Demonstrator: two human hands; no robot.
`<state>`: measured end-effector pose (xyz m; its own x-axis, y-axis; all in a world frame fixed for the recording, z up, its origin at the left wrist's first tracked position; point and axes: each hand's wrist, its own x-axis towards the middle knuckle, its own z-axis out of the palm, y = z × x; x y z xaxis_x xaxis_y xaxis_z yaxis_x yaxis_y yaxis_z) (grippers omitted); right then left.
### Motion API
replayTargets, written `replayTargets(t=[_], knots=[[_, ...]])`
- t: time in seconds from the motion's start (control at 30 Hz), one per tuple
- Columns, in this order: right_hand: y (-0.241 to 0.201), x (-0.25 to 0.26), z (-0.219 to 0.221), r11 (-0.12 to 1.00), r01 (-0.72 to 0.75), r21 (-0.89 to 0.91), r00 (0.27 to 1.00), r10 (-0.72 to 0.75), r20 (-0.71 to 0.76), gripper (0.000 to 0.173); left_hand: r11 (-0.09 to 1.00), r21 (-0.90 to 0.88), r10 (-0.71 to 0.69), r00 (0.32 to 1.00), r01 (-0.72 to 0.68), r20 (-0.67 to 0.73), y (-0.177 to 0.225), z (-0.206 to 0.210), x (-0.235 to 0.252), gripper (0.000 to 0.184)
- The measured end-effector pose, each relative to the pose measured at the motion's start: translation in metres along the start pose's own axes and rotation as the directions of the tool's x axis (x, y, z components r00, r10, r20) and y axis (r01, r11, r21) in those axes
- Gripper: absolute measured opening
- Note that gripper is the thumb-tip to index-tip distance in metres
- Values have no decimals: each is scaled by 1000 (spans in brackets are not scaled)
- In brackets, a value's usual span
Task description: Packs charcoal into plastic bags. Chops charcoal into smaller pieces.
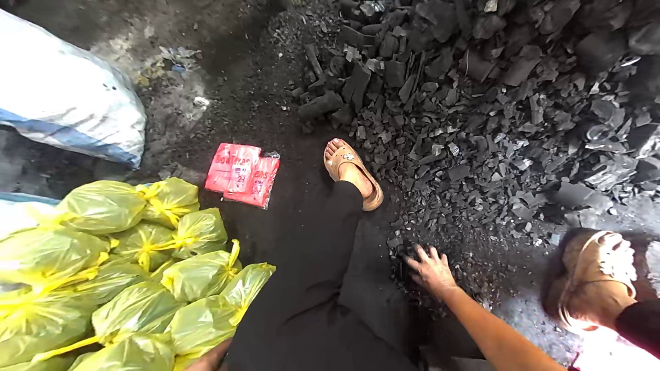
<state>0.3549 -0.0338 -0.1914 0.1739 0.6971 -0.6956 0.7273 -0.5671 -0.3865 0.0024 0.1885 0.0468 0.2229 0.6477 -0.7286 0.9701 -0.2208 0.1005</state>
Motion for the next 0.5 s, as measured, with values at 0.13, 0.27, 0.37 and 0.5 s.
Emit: replayTargets(t=[0.13,0.27,0.37,0.5], knots=[[30,19,-42,994,31,104,996,-22,-89,43,999,-34,-13,999,11,-51,-2,7,-4,29],[53,22,-129,911,166,378,878,38,-477,44,998,-48,-35,996,31,-78,6,8,-12,25],[63,-7,-167,779,263,569,754,202,-625,94,997,-71,-34,993,26,-115,6,13,-13,21],[89,-64,-66,954,299,22,784,-233,-575,92,995,-86,-57,992,47,-116,2,14,-9,21]])
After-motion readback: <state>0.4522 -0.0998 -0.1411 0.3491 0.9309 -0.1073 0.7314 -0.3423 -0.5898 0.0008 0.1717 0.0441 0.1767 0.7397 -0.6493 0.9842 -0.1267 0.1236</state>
